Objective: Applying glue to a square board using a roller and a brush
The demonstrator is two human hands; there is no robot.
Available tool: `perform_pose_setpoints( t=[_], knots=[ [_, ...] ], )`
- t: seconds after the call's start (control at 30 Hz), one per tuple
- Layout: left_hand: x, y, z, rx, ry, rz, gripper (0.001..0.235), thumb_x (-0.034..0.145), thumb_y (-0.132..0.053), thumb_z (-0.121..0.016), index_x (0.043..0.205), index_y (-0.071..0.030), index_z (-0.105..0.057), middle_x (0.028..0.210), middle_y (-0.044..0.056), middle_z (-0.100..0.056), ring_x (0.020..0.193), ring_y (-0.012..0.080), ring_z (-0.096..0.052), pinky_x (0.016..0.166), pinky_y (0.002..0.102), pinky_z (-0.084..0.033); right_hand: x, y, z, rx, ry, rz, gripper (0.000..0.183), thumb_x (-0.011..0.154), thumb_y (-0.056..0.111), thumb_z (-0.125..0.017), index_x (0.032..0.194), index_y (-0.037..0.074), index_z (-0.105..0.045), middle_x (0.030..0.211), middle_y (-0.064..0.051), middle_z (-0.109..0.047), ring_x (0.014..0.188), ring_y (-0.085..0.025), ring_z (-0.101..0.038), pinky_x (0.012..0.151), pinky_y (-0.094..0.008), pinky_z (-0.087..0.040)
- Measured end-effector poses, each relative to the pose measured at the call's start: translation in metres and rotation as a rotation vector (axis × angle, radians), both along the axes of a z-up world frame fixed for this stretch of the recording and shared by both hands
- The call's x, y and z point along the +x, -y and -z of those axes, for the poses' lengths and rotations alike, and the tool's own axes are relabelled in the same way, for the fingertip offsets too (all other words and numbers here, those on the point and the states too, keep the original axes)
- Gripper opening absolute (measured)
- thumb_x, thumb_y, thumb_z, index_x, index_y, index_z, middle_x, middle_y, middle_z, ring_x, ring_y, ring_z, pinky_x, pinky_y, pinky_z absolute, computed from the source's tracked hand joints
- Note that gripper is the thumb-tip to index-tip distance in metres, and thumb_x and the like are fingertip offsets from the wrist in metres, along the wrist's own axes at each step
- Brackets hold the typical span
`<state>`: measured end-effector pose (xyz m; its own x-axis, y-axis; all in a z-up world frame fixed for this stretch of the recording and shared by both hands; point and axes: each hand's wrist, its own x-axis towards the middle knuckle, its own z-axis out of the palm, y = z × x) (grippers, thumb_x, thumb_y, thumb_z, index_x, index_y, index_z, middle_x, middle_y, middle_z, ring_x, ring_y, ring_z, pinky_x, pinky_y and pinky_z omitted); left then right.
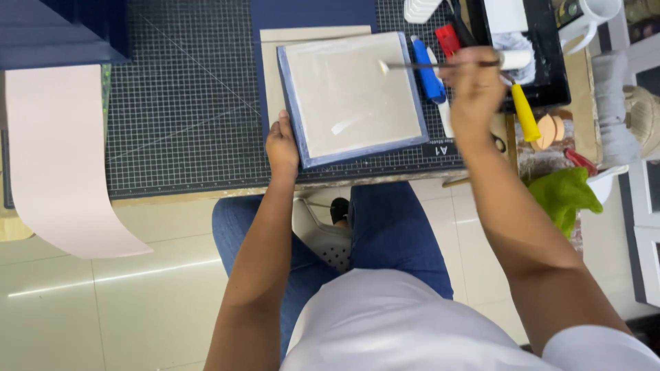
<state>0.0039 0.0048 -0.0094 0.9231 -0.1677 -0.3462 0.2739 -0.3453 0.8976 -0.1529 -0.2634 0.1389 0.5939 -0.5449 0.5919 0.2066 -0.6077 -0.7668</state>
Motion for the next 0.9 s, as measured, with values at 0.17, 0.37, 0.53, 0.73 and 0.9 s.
perform_pose_setpoints(
  t=[0.17,0.37,0.53,0.73,0.9],
  knots=[
    [0.002,0.004,0.001,0.032,-0.004,-0.014,0.062,0.101,-0.062,-0.04,0.098,-0.008,-0.07,0.1,0.014,-0.073,0.104,0.0303,-0.067,0.091,0.042,-0.053,-0.003,-0.044,0.067,-0.501,-0.067,-0.155,0.014,0.108,0.014,-0.058,0.111,0.006,-0.069,0.106,-0.015,-0.07,0.096,-0.031,-0.069,0.08,-0.039,-0.062],
    [0.002,0.003,0.011,0.104,0.009,0.0,0.065,0.104,-0.066,-0.041,0.095,-0.008,-0.07,0.102,0.018,-0.073,0.115,0.0382,-0.067,0.095,0.048,-0.054,-0.103,-0.056,0.098,-0.62,-0.117,-0.231,0.019,0.096,0.018,-0.073,0.11,0.007,-0.078,0.11,-0.009,-0.077,0.093,-0.034,-0.071,0.084,-0.042,-0.061],
    [-0.001,0.003,0.002,0.098,0.017,-0.005,0.065,0.104,-0.065,-0.041,0.097,-0.007,-0.07,0.104,0.02,-0.073,0.116,0.0399,-0.065,0.097,0.048,-0.054,-0.056,-0.043,0.052,-0.559,-0.049,-0.221,0.02,0.103,0.021,-0.064,0.109,0.006,-0.076,0.101,-0.013,-0.076,0.089,-0.033,-0.07,0.078,-0.041,-0.059],
    [0.006,0.002,0.015,0.116,0.002,-0.005,0.066,0.103,-0.07,-0.041,0.101,-0.011,-0.073,0.105,0.014,-0.075,0.116,0.0345,-0.068,0.096,0.045,-0.056,-0.033,-0.054,0.068,-0.646,-0.041,-0.182,0.017,0.105,0.021,-0.064,0.111,0.007,-0.073,0.101,-0.011,-0.074,0.088,-0.031,-0.066,0.074,-0.04,-0.059],
    [0.008,0.002,0.029,0.123,-0.008,0.01,0.064,0.106,-0.064,-0.042,0.104,-0.008,-0.073,0.106,0.021,-0.072,0.116,0.0402,-0.065,0.098,0.05,-0.052,-0.071,-0.016,-0.008,-0.284,-0.127,-0.159,0.035,0.113,0.025,-0.047,0.101,0.002,-0.071,0.092,-0.012,-0.074,0.085,-0.031,-0.071,0.082,-0.038,-0.058]
  ],
)
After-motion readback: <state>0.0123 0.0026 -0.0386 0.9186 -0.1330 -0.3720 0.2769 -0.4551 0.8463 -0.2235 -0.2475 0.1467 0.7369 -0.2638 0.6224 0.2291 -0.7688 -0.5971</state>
